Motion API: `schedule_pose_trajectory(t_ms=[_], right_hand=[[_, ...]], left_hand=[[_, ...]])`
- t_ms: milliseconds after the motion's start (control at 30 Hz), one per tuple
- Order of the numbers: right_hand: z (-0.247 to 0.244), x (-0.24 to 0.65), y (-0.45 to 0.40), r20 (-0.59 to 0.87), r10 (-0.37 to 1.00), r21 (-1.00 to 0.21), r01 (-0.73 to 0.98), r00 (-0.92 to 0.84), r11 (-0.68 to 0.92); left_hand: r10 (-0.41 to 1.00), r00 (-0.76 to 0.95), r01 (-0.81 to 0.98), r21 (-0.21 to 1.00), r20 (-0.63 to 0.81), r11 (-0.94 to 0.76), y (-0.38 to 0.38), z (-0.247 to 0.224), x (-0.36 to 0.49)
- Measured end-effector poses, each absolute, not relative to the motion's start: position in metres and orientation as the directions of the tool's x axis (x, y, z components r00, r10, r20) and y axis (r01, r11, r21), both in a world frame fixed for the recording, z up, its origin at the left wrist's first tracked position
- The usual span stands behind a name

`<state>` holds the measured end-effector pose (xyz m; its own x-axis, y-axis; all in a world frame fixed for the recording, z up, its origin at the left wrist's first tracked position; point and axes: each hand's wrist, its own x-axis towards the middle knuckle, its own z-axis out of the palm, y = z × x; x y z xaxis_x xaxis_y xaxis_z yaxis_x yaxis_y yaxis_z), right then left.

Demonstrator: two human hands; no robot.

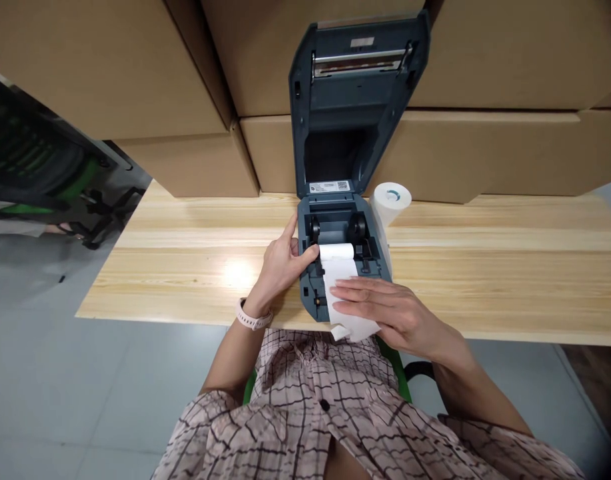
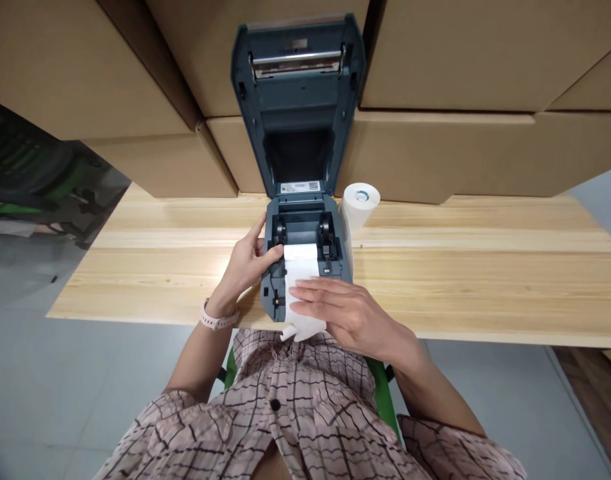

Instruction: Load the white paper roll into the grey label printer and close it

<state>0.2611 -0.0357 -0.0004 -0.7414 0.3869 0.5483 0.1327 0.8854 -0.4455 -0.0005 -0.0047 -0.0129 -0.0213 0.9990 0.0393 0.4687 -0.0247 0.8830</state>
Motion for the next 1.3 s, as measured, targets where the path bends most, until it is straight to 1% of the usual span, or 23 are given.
schedule_pose_trajectory(t_ms=[167, 533, 800, 867, 900, 967, 1000, 1033, 1067, 1133, 1167, 1200, 1233, 1267, 1300], right_hand=[[-0.002, 0.263, -0.038, 0.553, 0.4, -0.466, 0.127, -0.731, 0.876], [-0.002, 0.261, -0.039, 0.566, 0.389, -0.435, 0.137, -0.727, 0.89], [-0.001, 0.264, -0.041, 0.556, 0.409, -0.456, 0.145, -0.724, 0.878], [-0.003, 0.264, -0.041, 0.558, 0.404, -0.457, 0.138, -0.725, 0.879], [-0.005, 0.264, -0.041, 0.557, 0.404, -0.458, 0.137, -0.726, 0.878], [-0.007, 0.264, -0.041, 0.546, 0.414, -0.471, 0.142, -0.729, 0.871], [-0.008, 0.265, -0.041, 0.54, 0.421, -0.48, 0.144, -0.729, 0.865], [-0.007, 0.267, -0.04, 0.529, 0.424, -0.494, 0.139, -0.735, 0.858], [-0.004, 0.271, -0.038, 0.516, 0.413, -0.512, 0.117, -0.75, 0.851], [0.009, 0.281, -0.032, 0.489, 0.346, -0.56, 0.016, -0.801, 0.829], [0.019, 0.286, -0.027, 0.485, 0.313, -0.588, -0.04, -0.816, 0.808], [0.03, 0.291, -0.02, 0.504, 0.315, -0.611, -0.074, -0.804, 0.788], [0.043, 0.293, -0.01, 0.55, 0.369, -0.619, -0.07, -0.749, 0.782], [0.056, 0.294, 0.002, 0.612, 0.456, -0.614, -0.024, -0.645, 0.789], [0.069, 0.291, 0.017, 0.684, 0.553, -0.602, 0.061, -0.475, 0.796]], left_hand=[[1.0, -0.017, 0.467, 0.884, 0.018, -0.008, -0.005, -0.013, -0.001], [0.999, -0.011, 0.481, 0.877, 0.031, -0.022, -0.006, -0.009, 0.0], [1.0, -0.029, 0.488, 0.873, 0.012, 0.004, -0.005, -0.013, -0.002], [0.997, -0.05, 0.562, 0.827, 0.056, -0.018, -0.007, -0.013, -0.002], [0.989, -0.075, 0.618, 0.784, 0.124, -0.051, -0.009, -0.012, -0.001], [0.939, -0.081, 0.732, 0.66, 0.334, -0.172, -0.019, -0.007, 0.004], [0.899, -0.035, 0.767, 0.588, 0.437, -0.256, -0.026, -0.004, 0.008], [0.861, 0.049, 0.781, 0.518, 0.507, -0.349, -0.034, -0.001, 0.012], [0.833, 0.166, 0.764, 0.465, 0.527, -0.447, -0.044, 0.002, 0.017], [0.793, 0.406, 0.696, 0.409, 0.454, -0.59, -0.065, 0.006, 0.025], [0.769, 0.493, 0.664, 0.395, 0.408, -0.635, -0.076, 0.007, 0.028], [0.75, 0.539, 0.644, 0.386, 0.383, -0.66, -0.086, 0.007, 0.03], [0.735, 0.563, 0.629, 0.381, 0.377, -0.677, -0.095, 0.006, 0.031], [0.724, 0.574, 0.616, 0.381, 0.382, -0.69, -0.104, 0.004, 0.031], [0.714, 0.579, 0.602, 0.384, 0.393, -0.7, -0.111, 0.003, 0.031]])
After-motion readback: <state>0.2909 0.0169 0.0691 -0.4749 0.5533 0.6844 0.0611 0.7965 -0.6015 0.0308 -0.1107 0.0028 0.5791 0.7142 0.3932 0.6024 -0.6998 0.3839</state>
